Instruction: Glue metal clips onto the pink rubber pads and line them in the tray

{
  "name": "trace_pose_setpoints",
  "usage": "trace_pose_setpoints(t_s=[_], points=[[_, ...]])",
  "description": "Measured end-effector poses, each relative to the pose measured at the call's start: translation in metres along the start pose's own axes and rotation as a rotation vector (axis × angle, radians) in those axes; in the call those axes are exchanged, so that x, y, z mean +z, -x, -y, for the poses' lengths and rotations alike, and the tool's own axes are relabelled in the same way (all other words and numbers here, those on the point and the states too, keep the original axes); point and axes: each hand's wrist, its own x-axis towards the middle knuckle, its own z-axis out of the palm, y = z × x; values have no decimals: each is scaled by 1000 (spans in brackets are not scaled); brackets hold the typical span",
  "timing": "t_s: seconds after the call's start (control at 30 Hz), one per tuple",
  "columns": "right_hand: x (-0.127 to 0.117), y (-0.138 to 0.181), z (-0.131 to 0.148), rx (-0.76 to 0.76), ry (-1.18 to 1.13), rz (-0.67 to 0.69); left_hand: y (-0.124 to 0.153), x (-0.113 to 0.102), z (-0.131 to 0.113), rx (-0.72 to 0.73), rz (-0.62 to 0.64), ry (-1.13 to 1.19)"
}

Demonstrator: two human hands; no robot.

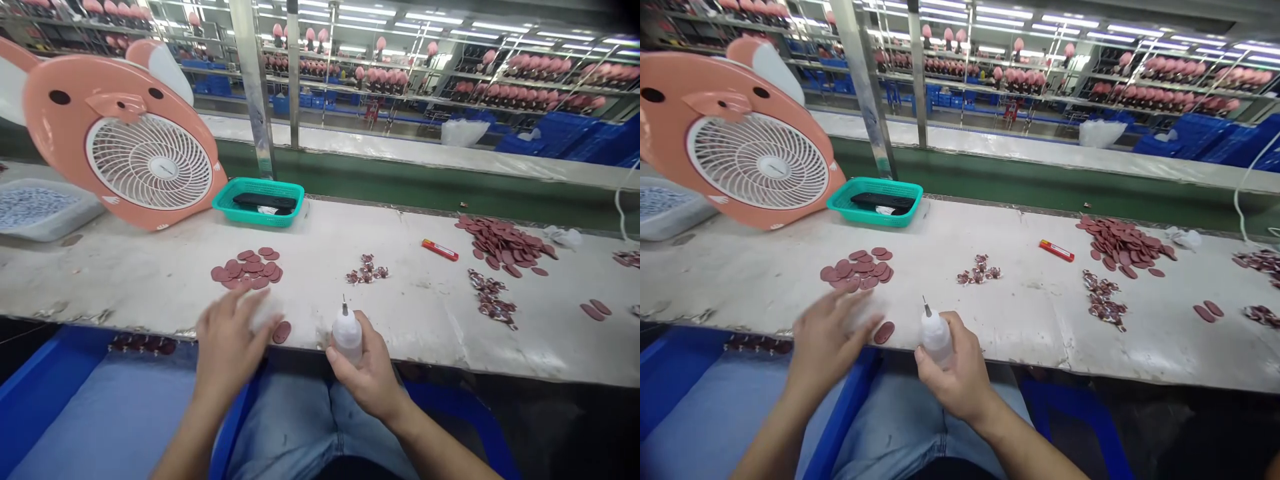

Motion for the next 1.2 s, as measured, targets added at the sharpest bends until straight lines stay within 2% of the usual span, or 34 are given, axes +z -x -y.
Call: trace_pose_setpoints(t_s=[0.03,0.07,0.1,0.2,0.27,0.4,0.63,0.7,0.83,0.9,1.03,1.2], points=[[-1,1,-1,-7,-5,-10,-16,0,6,-31,-30,-63],[-3,2,-2,-13,-7,-19,-33,1,12,-73,-6,-102],[-5,4,-4,-18,-6,-27,-51,3,19,-86,112,-110],[-10,8,-8,-17,-3,-36,-93,10,31,-5,266,-94],[-12,10,-11,-14,1,-48,-106,14,30,105,327,-79],[-18,15,-14,-4,0,-74,-95,15,15,316,434,-39],[-22,17,-16,15,-18,-75,-56,11,-4,428,496,0],[-22,18,-17,18,-25,-75,-46,6,-7,408,429,28],[-22,18,-17,19,-35,-82,-11,-4,-16,222,38,99],[-22,19,-16,20,-42,-75,11,-3,-21,81,-99,87],[-20,20,-15,16,-58,-65,45,12,-30,-94,-132,28],[-18,21,-15,9,-33,-50,57,20,-33,-67,-148,48]])
